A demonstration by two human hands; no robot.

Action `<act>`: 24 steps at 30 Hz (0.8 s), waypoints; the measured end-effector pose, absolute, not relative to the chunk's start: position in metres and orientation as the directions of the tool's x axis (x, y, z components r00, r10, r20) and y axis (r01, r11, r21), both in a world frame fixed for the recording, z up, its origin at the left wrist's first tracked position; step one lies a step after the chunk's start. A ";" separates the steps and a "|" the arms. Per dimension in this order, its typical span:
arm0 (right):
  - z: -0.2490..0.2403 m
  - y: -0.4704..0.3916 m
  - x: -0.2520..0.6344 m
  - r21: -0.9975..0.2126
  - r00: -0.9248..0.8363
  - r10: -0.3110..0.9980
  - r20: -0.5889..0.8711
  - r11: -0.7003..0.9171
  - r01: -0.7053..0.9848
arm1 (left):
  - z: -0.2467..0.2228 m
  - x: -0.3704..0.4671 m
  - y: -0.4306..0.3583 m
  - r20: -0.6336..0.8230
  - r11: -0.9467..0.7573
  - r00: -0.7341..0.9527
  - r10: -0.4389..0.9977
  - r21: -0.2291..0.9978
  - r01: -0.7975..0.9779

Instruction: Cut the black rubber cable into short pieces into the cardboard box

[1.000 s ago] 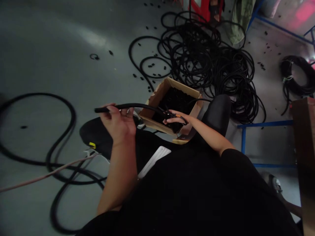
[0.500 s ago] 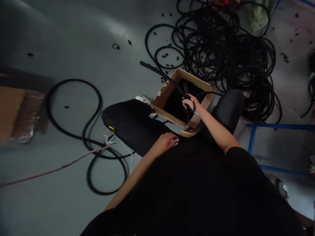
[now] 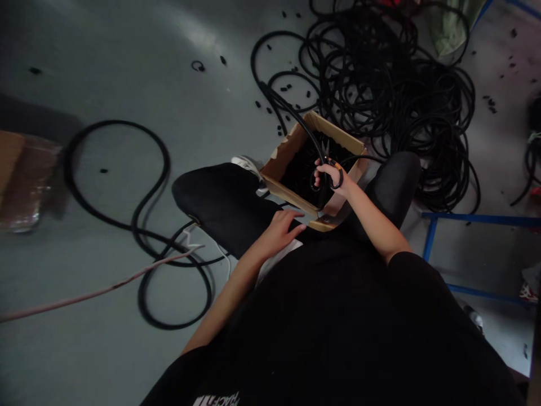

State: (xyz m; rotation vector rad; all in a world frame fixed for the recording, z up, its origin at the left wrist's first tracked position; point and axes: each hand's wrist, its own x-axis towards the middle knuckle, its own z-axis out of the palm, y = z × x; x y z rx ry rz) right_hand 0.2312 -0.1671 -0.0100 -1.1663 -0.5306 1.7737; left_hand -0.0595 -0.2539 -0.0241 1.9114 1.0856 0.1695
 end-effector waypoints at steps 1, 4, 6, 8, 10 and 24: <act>-0.003 -0.174 0.228 -0.711 -0.119 0.852 -0.510 -0.496 -0.499 | -0.025 -0.046 -0.242 -0.268 -0.214 0.605 0.750 0.767 0.605; 0.015 -0.201 0.216 -0.662 -0.075 0.867 -0.493 -0.430 -0.614 | -0.029 0.000 -0.211 -0.252 -0.238 0.669 0.699 0.800 0.550; 0.022 -0.218 0.210 -0.660 -0.040 0.878 -0.476 -0.387 -0.644 | -0.032 0.025 -0.201 -0.282 -0.193 0.712 0.643 0.839 0.508; 0.025 -0.229 0.210 -0.676 -0.010 0.885 -0.466 -0.363 -0.642 | -0.029 0.036 -0.199 -0.314 -0.095 0.726 0.612 0.882 0.461; 0.027 -0.234 0.216 -0.704 0.000 0.900 -0.436 -0.341 -0.623 | -0.022 0.033 -0.203 -0.330 0.035 0.774 0.541 0.928 0.371; 0.034 -0.206 0.196 -0.874 -0.160 0.965 -0.208 -0.256 -0.413 | 0.027 -0.040 -0.214 -0.152 0.558 0.736 0.660 0.756 -0.343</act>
